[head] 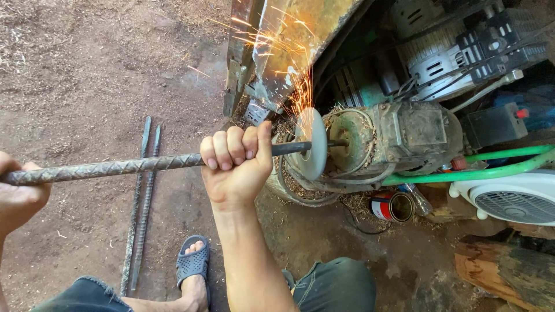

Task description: Sharpening the ends of metal rebar rods using a bench grinder wheel.

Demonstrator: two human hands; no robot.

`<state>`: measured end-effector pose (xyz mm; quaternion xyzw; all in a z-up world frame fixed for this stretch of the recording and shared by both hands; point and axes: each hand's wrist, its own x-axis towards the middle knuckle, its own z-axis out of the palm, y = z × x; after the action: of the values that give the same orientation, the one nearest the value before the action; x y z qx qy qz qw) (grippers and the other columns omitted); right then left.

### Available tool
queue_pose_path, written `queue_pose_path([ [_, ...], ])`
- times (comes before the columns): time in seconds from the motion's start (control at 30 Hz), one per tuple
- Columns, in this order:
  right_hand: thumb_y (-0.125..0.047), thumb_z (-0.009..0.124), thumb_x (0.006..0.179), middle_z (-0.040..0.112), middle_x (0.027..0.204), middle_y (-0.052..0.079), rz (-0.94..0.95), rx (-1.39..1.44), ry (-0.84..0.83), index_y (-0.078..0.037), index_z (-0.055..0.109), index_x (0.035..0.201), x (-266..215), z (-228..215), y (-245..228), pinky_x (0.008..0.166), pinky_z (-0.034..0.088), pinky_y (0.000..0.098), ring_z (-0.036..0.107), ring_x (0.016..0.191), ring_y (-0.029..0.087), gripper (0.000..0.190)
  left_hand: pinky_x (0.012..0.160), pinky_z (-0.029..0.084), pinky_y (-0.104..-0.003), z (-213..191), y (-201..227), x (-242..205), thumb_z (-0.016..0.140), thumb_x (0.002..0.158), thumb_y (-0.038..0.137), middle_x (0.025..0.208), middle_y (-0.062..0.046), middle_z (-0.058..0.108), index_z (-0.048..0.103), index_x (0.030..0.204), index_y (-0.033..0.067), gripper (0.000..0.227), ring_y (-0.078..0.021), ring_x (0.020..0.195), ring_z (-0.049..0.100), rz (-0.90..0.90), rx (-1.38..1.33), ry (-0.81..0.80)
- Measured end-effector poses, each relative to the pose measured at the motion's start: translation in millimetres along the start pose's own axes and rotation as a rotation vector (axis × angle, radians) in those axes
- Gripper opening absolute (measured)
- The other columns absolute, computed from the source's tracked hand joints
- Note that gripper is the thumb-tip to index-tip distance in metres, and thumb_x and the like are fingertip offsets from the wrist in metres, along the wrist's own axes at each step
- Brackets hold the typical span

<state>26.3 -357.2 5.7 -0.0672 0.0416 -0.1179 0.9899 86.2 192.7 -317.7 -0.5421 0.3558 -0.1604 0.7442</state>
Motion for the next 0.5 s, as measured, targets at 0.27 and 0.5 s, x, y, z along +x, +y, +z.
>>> queue_pose_path([
  [0.27, -0.044, 0.040, 0.114, 0.024, 0.057, -0.005, 0.001, -0.002, 0.002, -0.018, 0.028, 0.067, -2, 1, -1, 0.051, 0.027, 0.0292, 0.022, 0.050, 0.011, 0.056, 0.050, 0.039, -0.025, -40, -47, -3, 0.061, 0.089, -0.019, 0.067, 0.002, 0.037, 0.048, 0.084, 0.0078, 0.030, -0.0093, 0.050, 0.034, 0.450, 0.505, 0.095],
  [0.5, -0.043, 0.040, 0.115, 0.024, 0.057, -0.005, 0.008, 0.040, -0.008, -0.018, 0.029, 0.067, -2, -1, 1, 0.052, 0.027, 0.0291, 0.022, 0.050, 0.011, 0.055, 0.056, 0.060, -0.024, -95, -206, 9, 0.065, 0.081, -0.018, 0.075, -0.012, 0.061, 0.057, 0.102, -0.0062, 0.025, -0.0150, 0.057, 0.063, 0.924, 0.639, 0.187],
])
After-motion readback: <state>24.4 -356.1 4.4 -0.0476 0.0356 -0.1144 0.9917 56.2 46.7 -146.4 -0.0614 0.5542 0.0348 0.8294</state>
